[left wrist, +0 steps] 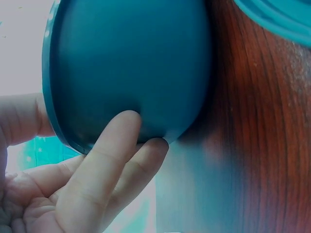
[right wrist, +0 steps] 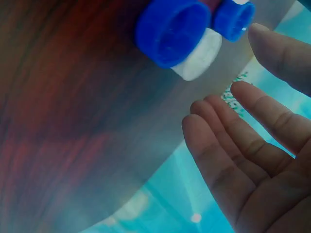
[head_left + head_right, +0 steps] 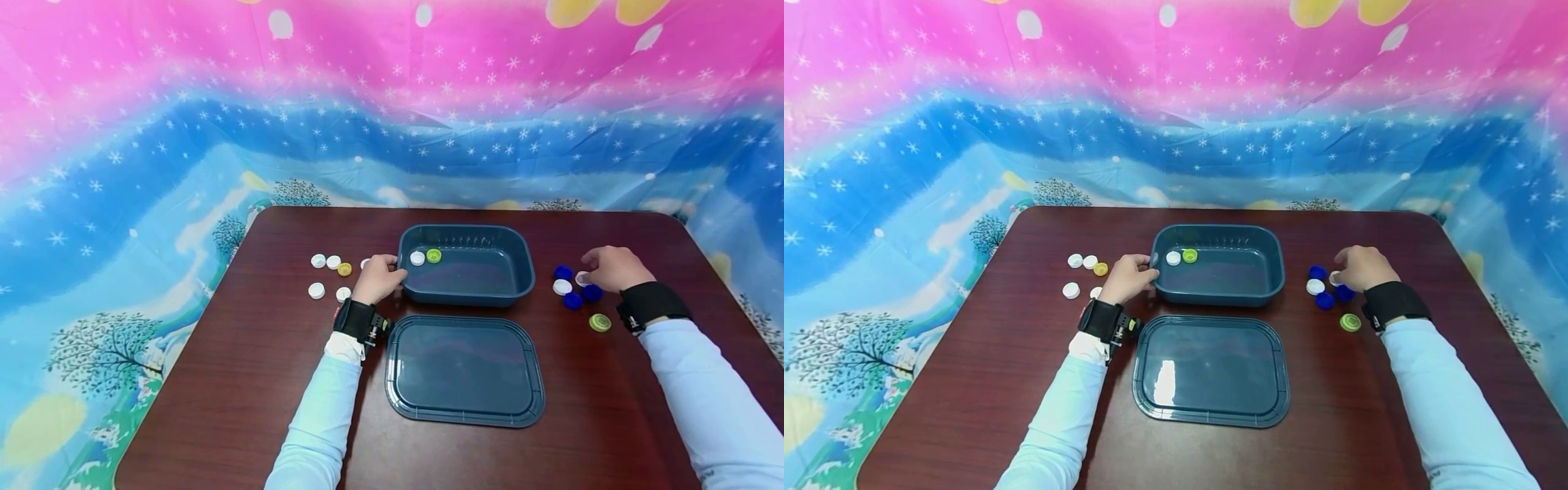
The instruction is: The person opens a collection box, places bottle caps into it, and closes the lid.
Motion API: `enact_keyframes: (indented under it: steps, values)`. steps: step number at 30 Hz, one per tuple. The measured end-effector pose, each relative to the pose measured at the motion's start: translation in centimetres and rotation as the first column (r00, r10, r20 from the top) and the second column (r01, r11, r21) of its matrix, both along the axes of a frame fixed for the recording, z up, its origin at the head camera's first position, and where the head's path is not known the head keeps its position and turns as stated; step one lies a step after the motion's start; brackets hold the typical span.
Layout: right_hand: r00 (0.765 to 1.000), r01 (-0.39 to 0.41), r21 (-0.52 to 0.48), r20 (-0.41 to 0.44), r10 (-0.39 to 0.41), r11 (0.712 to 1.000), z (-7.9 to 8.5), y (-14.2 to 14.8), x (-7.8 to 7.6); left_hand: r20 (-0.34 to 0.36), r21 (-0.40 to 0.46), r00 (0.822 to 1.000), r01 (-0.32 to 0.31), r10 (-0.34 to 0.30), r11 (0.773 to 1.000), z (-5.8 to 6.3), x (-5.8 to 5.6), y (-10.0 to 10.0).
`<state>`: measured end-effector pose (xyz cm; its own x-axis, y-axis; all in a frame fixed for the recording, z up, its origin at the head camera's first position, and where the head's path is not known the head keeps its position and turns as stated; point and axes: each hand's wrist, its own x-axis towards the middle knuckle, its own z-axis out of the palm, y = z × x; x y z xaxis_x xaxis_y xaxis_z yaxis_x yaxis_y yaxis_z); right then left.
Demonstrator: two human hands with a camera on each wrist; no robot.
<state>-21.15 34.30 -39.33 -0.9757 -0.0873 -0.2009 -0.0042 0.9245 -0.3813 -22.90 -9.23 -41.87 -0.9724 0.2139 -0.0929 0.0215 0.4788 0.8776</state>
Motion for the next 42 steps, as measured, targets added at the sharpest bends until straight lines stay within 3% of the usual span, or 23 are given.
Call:
enact_keyframes:
  steps: [13,27,35,42]
  values:
    - [0.999,-0.026,0.004,0.024,0.026,1.0,-1.7,0.6,-0.8,0.005,-0.008,1.0,-0.002,0.002,1.0,0.1,0.0,0.0]
    - [1.0,-0.008,-0.002,0.004,0.008,1.0,-2.0,0.6,-1.2,0.014,-0.005,1.0,-0.015,0.015,1.0,0.0,-0.2,0.2]
    - [1.0,0.003,0.0,-0.02,-0.003,1.0,0.2,0.0,-1.3,0.025,0.011,1.0,-0.016,0.016,1.0,0.1,-0.2,0.2]
    - [0.996,-0.014,-0.003,-0.087,0.014,1.0,2.8,-2.3,-1.8,0.015,0.003,1.0,-0.015,0.015,1.0,-0.1,-0.3,0.1]
